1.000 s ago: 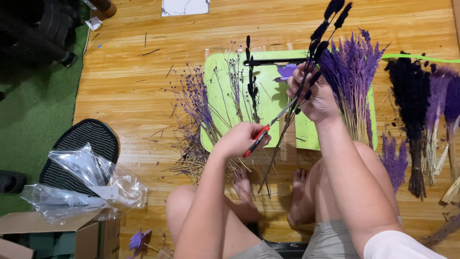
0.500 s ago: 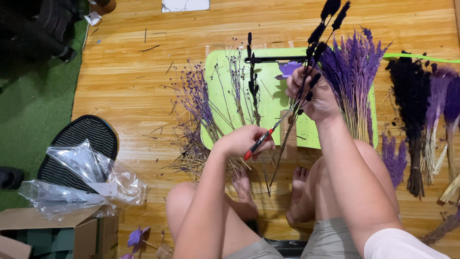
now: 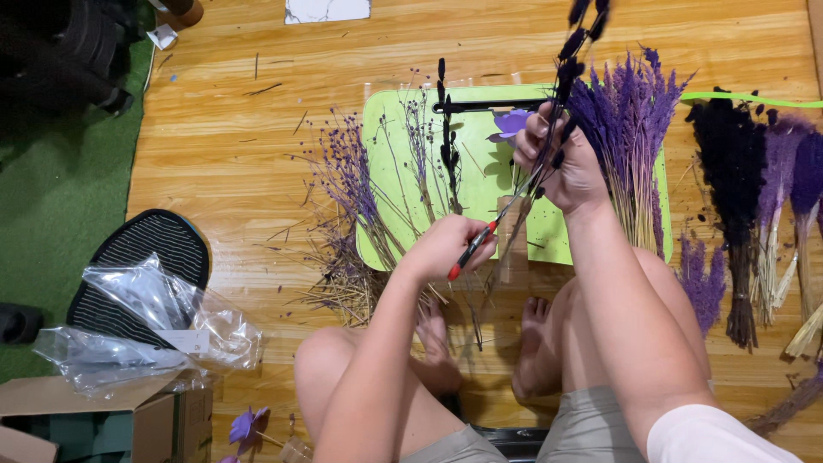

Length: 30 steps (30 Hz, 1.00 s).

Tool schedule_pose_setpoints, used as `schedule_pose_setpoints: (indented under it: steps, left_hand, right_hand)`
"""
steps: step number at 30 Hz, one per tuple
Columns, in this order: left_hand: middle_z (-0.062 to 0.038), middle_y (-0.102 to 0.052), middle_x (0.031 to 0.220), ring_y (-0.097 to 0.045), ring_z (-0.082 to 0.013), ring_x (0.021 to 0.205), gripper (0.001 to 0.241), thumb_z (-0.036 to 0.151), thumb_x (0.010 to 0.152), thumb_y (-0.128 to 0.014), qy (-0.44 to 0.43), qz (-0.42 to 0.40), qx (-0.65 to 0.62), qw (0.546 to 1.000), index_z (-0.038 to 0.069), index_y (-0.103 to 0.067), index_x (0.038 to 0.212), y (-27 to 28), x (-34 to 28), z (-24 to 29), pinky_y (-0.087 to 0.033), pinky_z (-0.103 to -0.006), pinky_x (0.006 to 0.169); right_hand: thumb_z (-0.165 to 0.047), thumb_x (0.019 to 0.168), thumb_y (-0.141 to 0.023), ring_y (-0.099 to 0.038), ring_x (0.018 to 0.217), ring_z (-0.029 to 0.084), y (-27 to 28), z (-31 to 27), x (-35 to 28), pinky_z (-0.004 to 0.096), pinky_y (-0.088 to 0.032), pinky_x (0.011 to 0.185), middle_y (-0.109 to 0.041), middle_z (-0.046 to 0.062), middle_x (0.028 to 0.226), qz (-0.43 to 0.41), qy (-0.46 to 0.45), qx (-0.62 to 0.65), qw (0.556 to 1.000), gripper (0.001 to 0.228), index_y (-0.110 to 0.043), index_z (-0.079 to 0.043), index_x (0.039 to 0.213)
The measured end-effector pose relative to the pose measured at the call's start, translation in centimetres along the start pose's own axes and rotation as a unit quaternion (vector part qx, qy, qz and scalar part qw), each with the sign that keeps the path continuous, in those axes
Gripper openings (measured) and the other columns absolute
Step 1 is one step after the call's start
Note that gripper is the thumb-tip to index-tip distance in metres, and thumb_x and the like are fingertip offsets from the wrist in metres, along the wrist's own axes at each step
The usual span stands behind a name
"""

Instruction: The person trims dried floral stems with shears and inserts them into a central cardboard base around a large purple paper flower.

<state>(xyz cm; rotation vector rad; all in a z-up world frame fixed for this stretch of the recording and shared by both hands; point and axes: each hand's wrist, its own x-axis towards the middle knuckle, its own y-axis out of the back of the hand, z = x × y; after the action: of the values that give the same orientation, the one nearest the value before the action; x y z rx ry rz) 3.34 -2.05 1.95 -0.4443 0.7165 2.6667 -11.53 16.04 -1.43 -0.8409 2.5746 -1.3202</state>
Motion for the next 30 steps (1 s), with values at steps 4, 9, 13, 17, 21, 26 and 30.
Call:
schedule_pose_setpoints:
  steps: [4, 9, 13, 17, 21, 26, 30]
  left_hand:
    - [-0.005, -0.060, 0.055, -0.064, -0.0245, 0.062, 0.024, 0.032, 0.089, -0.068, -0.005, 0.017, 0.006, 1.000, 0.015, -0.069, 0.072, -0.9, 0.4, -0.1, -0.051, -0.0343, 0.072]
    - [-0.002, -0.057, 0.049, -0.059, -0.0203, 0.054, 0.026, 0.025, 0.091, -0.065, -0.026, 0.023, -0.013, 0.999, 0.013, -0.065, 0.067, -0.7, -0.2, 0.8, -0.050, -0.0307, 0.068]
    - [-0.001, -0.057, 0.052, -0.060, -0.0188, 0.054, 0.027, 0.020, 0.097, -0.062, -0.022, 0.012, -0.069, 0.997, 0.011, -0.066, 0.072, -0.3, -1.1, 2.2, -0.050, -0.0291, 0.068]
    - [-0.002, -0.055, 0.055, -0.058, -0.0177, 0.051, 0.031, 0.023, 0.102, -0.061, -0.025, -0.001, -0.100, 0.995, 0.009, -0.063, 0.075, -0.2, -1.3, 1.7, -0.049, -0.0287, 0.063]
    - [-0.003, -0.056, 0.060, -0.056, -0.0156, 0.054, 0.035, 0.030, 0.106, -0.057, 0.004, -0.065, -0.073, 0.995, 0.007, -0.063, 0.081, 1.3, -2.7, 2.5, -0.047, -0.0264, 0.063]
    - [-0.012, -0.066, 0.075, -0.066, -0.0240, 0.072, 0.034, 0.032, 0.105, -0.055, 0.030, -0.097, -0.023, 0.995, 0.001, -0.067, 0.096, 3.8, -4.0, 2.1, -0.053, -0.0376, 0.077]
    - [-0.007, -0.068, 0.074, -0.062, -0.0143, 0.055, 0.025, 0.028, 0.091, -0.080, 0.032, 0.197, -0.146, 0.969, 0.006, -0.072, 0.102, 3.8, -3.2, 0.4, -0.048, -0.0231, 0.055]
  right_hand:
    - [-0.031, 0.100, -0.069, -0.049, 0.078, 0.014, -0.1, -0.3, 0.0, 0.025, -0.039, 0.068, -0.045, -0.003, 0.088, 0.009, -0.002, 0.001, 1.000, 0.024, -0.069, -0.017, 0.119]
    - [-0.031, 0.098, -0.070, -0.048, 0.077, 0.015, 0.0, -0.5, 0.1, 0.026, -0.037, 0.065, -0.043, -0.002, 0.087, 0.009, -0.002, 0.002, 1.000, 0.026, -0.067, -0.015, 0.119]
    - [-0.029, 0.100, -0.069, -0.047, 0.076, 0.015, 0.1, -0.6, 0.1, 0.025, -0.036, 0.064, -0.041, -0.003, 0.086, 0.005, -0.001, -0.009, 1.000, 0.024, -0.067, -0.016, 0.119]
    - [-0.026, 0.100, -0.069, -0.049, 0.075, 0.016, 0.7, -0.5, 0.4, 0.026, -0.038, 0.063, -0.042, 0.000, 0.087, 0.008, 0.013, -0.018, 1.000, 0.024, -0.066, -0.014, 0.121]
    - [-0.024, 0.100, -0.069, -0.059, 0.081, 0.015, 0.4, -1.2, 0.2, 0.024, -0.046, 0.068, -0.051, 0.003, 0.091, 0.048, 0.022, -0.072, 0.996, 0.027, -0.064, -0.010, 0.123]
    - [-0.020, 0.100, -0.069, -0.069, 0.078, 0.013, -1.2, -1.0, -0.1, 0.022, -0.055, 0.064, -0.063, 0.004, 0.092, 0.089, 0.023, -0.116, 0.989, 0.027, -0.063, -0.006, 0.122]
    - [-0.014, 0.101, -0.067, -0.064, 0.068, 0.005, -4.1, -0.2, -0.5, 0.018, -0.056, 0.056, -0.066, 0.003, 0.087, 0.098, 0.001, -0.184, 0.978, 0.022, -0.067, -0.002, 0.120]
